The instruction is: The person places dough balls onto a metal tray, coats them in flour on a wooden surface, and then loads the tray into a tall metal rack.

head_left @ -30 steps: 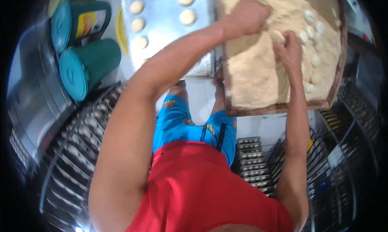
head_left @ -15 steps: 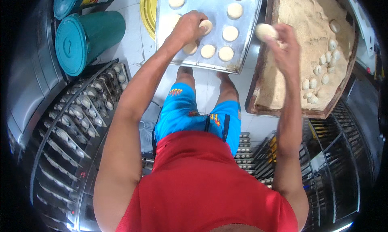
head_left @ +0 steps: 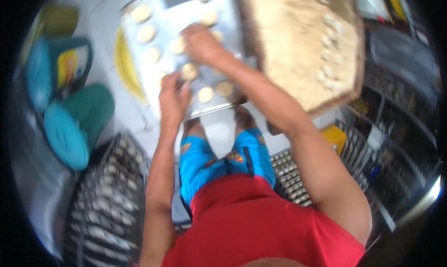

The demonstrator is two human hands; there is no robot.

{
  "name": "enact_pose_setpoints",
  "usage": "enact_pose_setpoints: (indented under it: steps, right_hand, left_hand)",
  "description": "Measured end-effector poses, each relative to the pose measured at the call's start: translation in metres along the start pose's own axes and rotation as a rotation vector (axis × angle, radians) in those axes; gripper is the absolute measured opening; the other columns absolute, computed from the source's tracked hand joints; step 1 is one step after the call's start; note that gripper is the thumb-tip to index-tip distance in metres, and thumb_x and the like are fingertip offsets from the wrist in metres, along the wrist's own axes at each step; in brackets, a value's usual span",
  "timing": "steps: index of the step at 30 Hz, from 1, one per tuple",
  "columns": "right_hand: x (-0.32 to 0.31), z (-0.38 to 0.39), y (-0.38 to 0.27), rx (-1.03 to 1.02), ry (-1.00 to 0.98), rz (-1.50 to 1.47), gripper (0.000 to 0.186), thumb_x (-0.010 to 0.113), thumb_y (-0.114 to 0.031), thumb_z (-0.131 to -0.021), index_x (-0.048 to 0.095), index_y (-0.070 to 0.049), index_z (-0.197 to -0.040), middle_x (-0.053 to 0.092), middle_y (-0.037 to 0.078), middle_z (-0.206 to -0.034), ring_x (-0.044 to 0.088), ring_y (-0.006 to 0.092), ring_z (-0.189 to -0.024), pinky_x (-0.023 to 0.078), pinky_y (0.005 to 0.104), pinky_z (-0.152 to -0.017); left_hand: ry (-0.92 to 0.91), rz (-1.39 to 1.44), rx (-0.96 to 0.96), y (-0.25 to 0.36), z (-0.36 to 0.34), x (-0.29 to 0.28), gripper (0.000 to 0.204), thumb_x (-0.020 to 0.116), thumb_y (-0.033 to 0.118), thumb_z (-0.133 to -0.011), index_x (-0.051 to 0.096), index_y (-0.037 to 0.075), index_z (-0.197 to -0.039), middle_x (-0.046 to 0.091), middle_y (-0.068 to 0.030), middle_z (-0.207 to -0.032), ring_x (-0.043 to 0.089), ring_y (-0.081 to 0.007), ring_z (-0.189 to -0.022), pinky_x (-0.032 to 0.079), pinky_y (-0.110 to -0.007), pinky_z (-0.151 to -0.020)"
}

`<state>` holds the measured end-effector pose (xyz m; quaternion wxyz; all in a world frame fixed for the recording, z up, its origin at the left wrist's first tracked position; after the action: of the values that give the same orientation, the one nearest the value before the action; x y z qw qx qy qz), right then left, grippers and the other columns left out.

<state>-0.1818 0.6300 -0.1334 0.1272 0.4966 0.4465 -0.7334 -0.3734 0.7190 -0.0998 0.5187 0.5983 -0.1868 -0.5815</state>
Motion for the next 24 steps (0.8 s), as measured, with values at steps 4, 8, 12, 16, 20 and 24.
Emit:
enact_pose_setpoints:
  steps: [4, 8, 12, 16, 20, 24]
  right_hand:
    - [-0.101, 0.072, 0.019, 0.195, 0.268, -0.238, 0.039, 0.069, -0.019, -0.092, 0.066, -0.004, -0.127, 0.064, 0.021, -0.129, 0.056, 0.0377, -0.126, 0.043, 0.0459, -0.112]
    - [-0.184, 0.171, 0.150, 0.648, 0.537, 0.041, 0.045, 0.068, -0.022, -0.097, 0.059, -0.006, -0.138, 0.058, 0.020, -0.143, 0.053, 0.0338, -0.135, 0.040, 0.0454, -0.117]
    - [-0.233, 0.259, 0.229, 0.815, 0.531, 0.061, 0.048, 0.075, -0.018, -0.087, 0.062, 0.004, -0.128, 0.064, 0.025, -0.125, 0.058, 0.0383, -0.120, 0.046, 0.0457, -0.104]
    - [-0.217, 0.276, 0.245, 0.713, 0.534, 0.034, 0.048, 0.076, -0.017, -0.087, 0.062, 0.003, -0.128, 0.064, 0.023, -0.123, 0.058, 0.0376, -0.121, 0.046, 0.0454, -0.105]
    - [-0.202, 0.268, 0.257, 0.684, 0.657, 0.050, 0.045, 0.077, -0.019, -0.084, 0.063, -0.001, -0.123, 0.065, 0.020, -0.119, 0.057, 0.0366, -0.119, 0.041, 0.0478, -0.106]
    - [-0.205, 0.268, 0.245, 0.697, 0.595, 0.035, 0.040, 0.077, -0.022, -0.083, 0.065, -0.001, -0.115, 0.067, 0.017, -0.109, 0.059, 0.0347, -0.111, 0.041, 0.0474, -0.102]
  left_hand:
    - [0.010, -0.133, 0.129, 0.059, -0.019, 0.010, 0.033, 0.077, 0.007, -0.089, 0.066, 0.004, -0.120, 0.067, -0.0132, -0.118, 0.066, -0.0248, -0.095, 0.054, -0.037, -0.080]
    - [-0.030, -0.086, 0.457, 0.120, -0.051, 0.074, 0.030, 0.076, 0.006, -0.086, 0.069, 0.003, -0.114, 0.068, -0.0170, -0.118, 0.066, -0.0343, -0.108, 0.053, -0.041, -0.091]
    - [-0.253, -0.021, 0.655, 0.204, -0.090, 0.184, 0.028, 0.073, 0.013, -0.091, 0.068, 0.006, -0.119, 0.069, -0.0163, -0.120, 0.064, -0.0360, -0.115, 0.051, -0.043, -0.099]
    - [-0.215, -0.048, 0.873, 0.270, -0.138, 0.292, 0.034, 0.071, 0.011, -0.090, 0.066, 0.007, -0.123, 0.066, -0.0154, -0.126, 0.061, -0.0378, -0.119, 0.050, -0.046, -0.102]
    - [-0.144, -0.136, 1.269, 0.312, -0.187, 0.361, 0.026, 0.068, 0.012, -0.083, 0.069, 0.005, -0.107, 0.069, -0.0168, -0.112, 0.064, -0.0360, -0.109, 0.051, -0.048, -0.095]
    - [-0.437, -0.390, 1.253, 0.303, -0.209, 0.379, 0.026, 0.066, 0.018, -0.087, 0.069, 0.005, -0.109, 0.069, -0.0158, -0.108, 0.063, -0.0355, -0.107, 0.049, -0.048, -0.096]
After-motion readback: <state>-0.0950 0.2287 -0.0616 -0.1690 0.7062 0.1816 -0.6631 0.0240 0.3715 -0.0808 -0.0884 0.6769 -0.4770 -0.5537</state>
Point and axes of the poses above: each hand's wrist, its own z-axis away from the middle knuckle, its own x-axis out of the palm, y = z × x, the point moved 2 cm from there along -z, towards the middle knuckle
